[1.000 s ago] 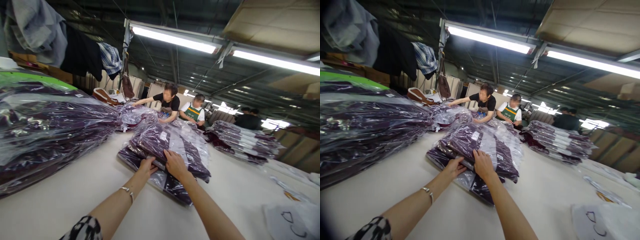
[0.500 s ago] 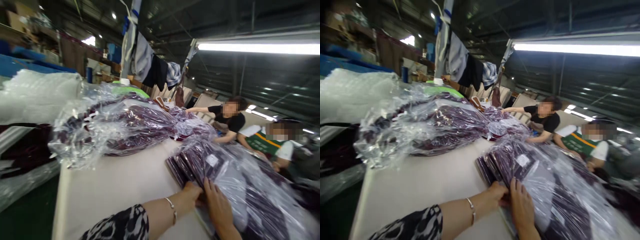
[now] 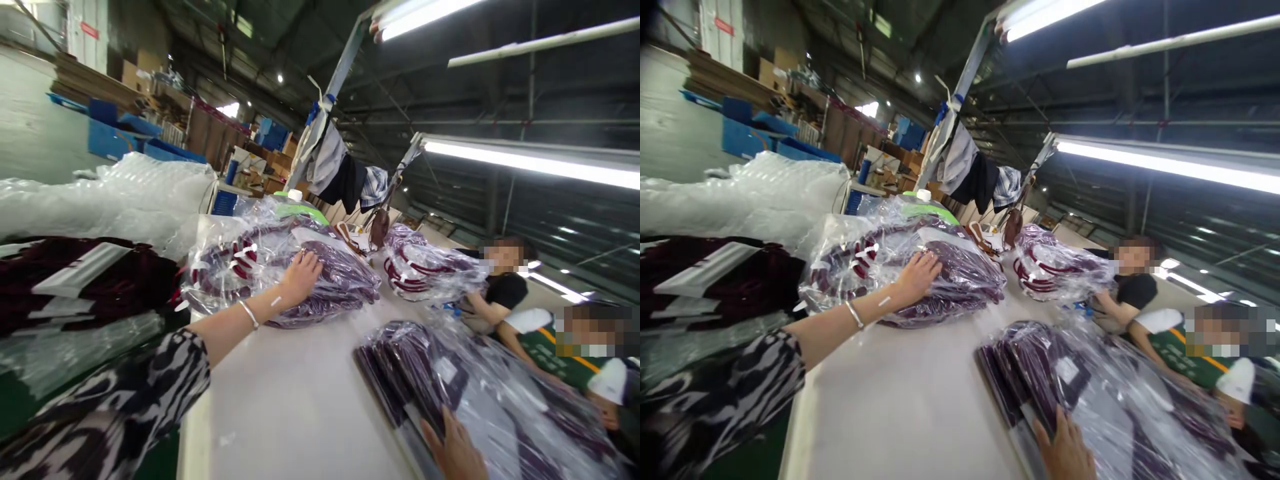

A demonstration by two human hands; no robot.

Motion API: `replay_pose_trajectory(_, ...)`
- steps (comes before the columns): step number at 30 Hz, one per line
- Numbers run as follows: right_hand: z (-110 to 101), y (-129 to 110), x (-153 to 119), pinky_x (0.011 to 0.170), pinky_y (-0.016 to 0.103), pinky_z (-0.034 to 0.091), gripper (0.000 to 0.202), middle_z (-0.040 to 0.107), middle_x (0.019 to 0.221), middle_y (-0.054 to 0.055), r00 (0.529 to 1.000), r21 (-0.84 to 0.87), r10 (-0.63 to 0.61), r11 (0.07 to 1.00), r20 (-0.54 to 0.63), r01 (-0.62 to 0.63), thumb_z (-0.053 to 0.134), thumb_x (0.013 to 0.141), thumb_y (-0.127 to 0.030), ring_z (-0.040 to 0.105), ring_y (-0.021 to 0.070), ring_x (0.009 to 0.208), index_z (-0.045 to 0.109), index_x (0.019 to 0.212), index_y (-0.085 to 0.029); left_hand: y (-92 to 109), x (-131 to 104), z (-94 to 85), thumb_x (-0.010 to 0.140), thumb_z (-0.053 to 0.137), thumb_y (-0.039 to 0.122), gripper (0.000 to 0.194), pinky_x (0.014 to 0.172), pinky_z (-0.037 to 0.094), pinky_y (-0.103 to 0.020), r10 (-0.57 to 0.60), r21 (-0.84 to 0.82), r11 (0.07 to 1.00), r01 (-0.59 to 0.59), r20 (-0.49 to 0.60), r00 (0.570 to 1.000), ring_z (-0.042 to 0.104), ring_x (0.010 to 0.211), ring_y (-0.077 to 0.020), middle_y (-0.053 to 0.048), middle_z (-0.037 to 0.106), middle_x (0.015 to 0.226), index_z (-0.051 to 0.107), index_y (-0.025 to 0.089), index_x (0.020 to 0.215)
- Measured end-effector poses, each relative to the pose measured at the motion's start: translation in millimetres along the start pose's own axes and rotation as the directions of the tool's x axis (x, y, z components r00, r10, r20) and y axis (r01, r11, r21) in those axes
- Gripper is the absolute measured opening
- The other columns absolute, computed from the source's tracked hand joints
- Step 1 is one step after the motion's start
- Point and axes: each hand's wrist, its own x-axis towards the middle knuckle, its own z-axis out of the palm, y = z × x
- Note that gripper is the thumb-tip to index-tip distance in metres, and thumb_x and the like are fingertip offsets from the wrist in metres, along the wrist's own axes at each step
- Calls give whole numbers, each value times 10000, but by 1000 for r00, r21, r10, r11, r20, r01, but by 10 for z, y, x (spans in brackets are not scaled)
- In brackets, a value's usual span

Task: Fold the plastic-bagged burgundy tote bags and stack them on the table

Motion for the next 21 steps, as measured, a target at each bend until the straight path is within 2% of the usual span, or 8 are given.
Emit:
replay_pose_trajectory(2,-122,-199,51,1133,670,401,790,577,1436,269,1000,155,3,988,4,-3,441,797,-680,491,464,1402,583,1332,-117,-322,-71,-144,805,750,125,322,1147,341,-603,-111,-9,994,112,68,991,521,1345,-468,-263,662,1291,705,127,1124)
replay_pose_trajectory(4,-249,-525,66,1194,611,358,807,579,1440,262,999,353,21,935,39,-34,521,765,-699,481,438,1418,591,1313,-111,-457,-142,-272,885,677,172,103,1061,423,-595,-132,-27,991,135,92,987,629,1186,-467,-251,716,1100,721,131,968)
replay_pose_trajectory(5,-310,-732,58,1192,582,376,785,607,1417,241,995,467,54,880,89,-90,578,747,-696,512,418,1398,602,1296,-135,-456,-165,-336,923,627,180,100,1046,437,-581,-138,-46,989,142,91,986,651,1151,-450,-232,724,1058,717,144,948)
replay_pose_trajectory(8,-476,-1452,10,1075,507,518,755,670,1340,194,926,766,118,530,358,-363,701,730,-707,647,360,1258,602,1269,-188,-255,-184,-520,967,546,165,161,1043,437,-575,-143,-168,975,148,41,989,674,1118,-420,-191,732,987,699,172,1016)
replay_pose_trajectory(11,-611,-2156,0,1006,454,570,741,642,1373,214,829,821,-18,157,558,-549,604,835,-774,687,310,1210,570,1264,-172,66,-212,-615,940,584,150,126,1030,446,-581,-91,-301,949,91,13,996,694,1078,-413,-165,730,888,683,187,1009)
replay_pose_trajectory(13,-679,-2547,45,1033,432,558,700,632,1385,222,806,812,-102,37,583,-583,451,924,-786,676,278,1236,579,1219,-164,253,-295,-596,897,620,126,93,1006,474,-561,-51,-370,928,51,11,999,714,1013,-394,-136,714,785,671,199,924)
replay_pose_trajectory(16,-743,-2995,164,1061,408,539,681,695,1296,193,820,823,-175,-72,545,-563,355,974,-766,671,252,1243,629,1140,-165,450,-555,-442,846,639,102,117,920,526,-538,36,-465,884,-46,-30,999,722,825,-364,-94,649,629,656,213,814)
replay_pose_trajectory(21,-725,-3413,341,926,454,609,646,789,1005,144,807,818,-247,-82,537,-569,515,926,-741,734,306,1093,713,1078,-145,646,-1303,-93,889,577,138,174,823,546,-464,241,-519,825,-224,-35,970,693,708,-319,-102,650,624,681,234,788)
